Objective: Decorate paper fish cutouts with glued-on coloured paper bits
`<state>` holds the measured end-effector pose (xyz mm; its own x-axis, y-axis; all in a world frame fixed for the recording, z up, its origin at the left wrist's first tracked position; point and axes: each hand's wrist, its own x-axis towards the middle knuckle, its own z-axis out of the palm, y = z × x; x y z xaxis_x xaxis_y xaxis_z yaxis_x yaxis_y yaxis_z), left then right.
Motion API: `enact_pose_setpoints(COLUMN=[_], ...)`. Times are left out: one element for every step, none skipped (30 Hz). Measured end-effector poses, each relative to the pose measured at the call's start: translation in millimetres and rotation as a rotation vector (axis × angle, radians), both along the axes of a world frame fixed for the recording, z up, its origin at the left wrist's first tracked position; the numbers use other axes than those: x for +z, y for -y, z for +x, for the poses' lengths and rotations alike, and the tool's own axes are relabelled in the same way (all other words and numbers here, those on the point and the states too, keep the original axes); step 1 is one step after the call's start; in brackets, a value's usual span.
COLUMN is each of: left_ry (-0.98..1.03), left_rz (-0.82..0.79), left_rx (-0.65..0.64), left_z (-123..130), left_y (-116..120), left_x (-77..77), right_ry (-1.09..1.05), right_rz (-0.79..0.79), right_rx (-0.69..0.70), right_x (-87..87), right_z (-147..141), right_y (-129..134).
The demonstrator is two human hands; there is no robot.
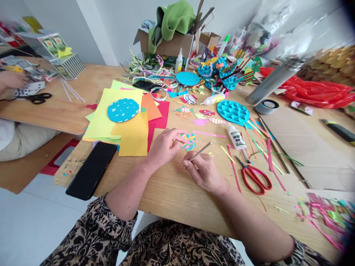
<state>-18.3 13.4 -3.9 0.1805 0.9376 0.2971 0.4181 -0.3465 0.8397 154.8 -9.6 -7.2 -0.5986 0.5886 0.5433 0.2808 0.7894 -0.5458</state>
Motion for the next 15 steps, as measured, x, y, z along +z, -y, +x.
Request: enact_pose_setpoints(left_ry=[-0.008, -0.017, -0.025, -0.034, -0.043, -0.051, -0.058, -0.062, -0.066, -0.069, -0.077, -0.091, -0.110, -0.133, -0.155], left_rz=[0.001, 0.006, 0.013, 0.020, 0.027, 0.036, 0.044, 0.048, 0.049, 0.051, 0.059, 0.074, 0.096, 0.126, 0.156], left_rx=[0.006, 0.012, 0.017, 0.019, 0.018, 0.015, 0.012, 0.009, 0.007, 0.007, 0.007, 0.003, -0.005, -0.016, -0.030], left_z=[0, 0, 0, 0, 0, 0, 0, 0, 0, 1, 2, 2, 3, 4, 5], left_y=[0, 0, 1, 1, 1, 1, 1, 2, 2, 2, 2, 2, 3, 3, 3], left_x=[0.2, 0.3, 0.4, 0.4, 0.4, 0.3, 0.0, -0.3, -0.7, -1.1, -1.5, -1.9, -2.3, -2.7, -3.2], right_ry=[0.001, 0.000, -0.004, -0.017, -0.045, -0.088, -0.138, -0.192, -0.241, -0.276, -0.295, -0.297, -0.285, -0.267, -0.245], right_rz=[0.007, 0.011, 0.006, -0.011, -0.041, -0.080, -0.123, -0.161, -0.183, -0.190, -0.182, -0.168, -0.150, -0.130, -0.111], right_rx=[0.004, 0.003, -0.004, -0.019, -0.046, -0.088, -0.141, -0.203, -0.266, -0.324, -0.368, -0.397, -0.421, -0.443, -0.466], right_x=[0.0, 0.6, 1.7, 3.6, 6.0, 8.9, 12.1, 15.2, 17.9, 20.2, 21.7, 22.4, 22.4, 21.6, 20.2], right_z=[0, 0, 0, 2, 4, 7, 11, 16, 21, 26, 32, 37, 42, 46, 50], right_y=[0, 1, 1, 1, 1, 0, -1, -3, -6, -9, -11, -14, -16, -18, -20])
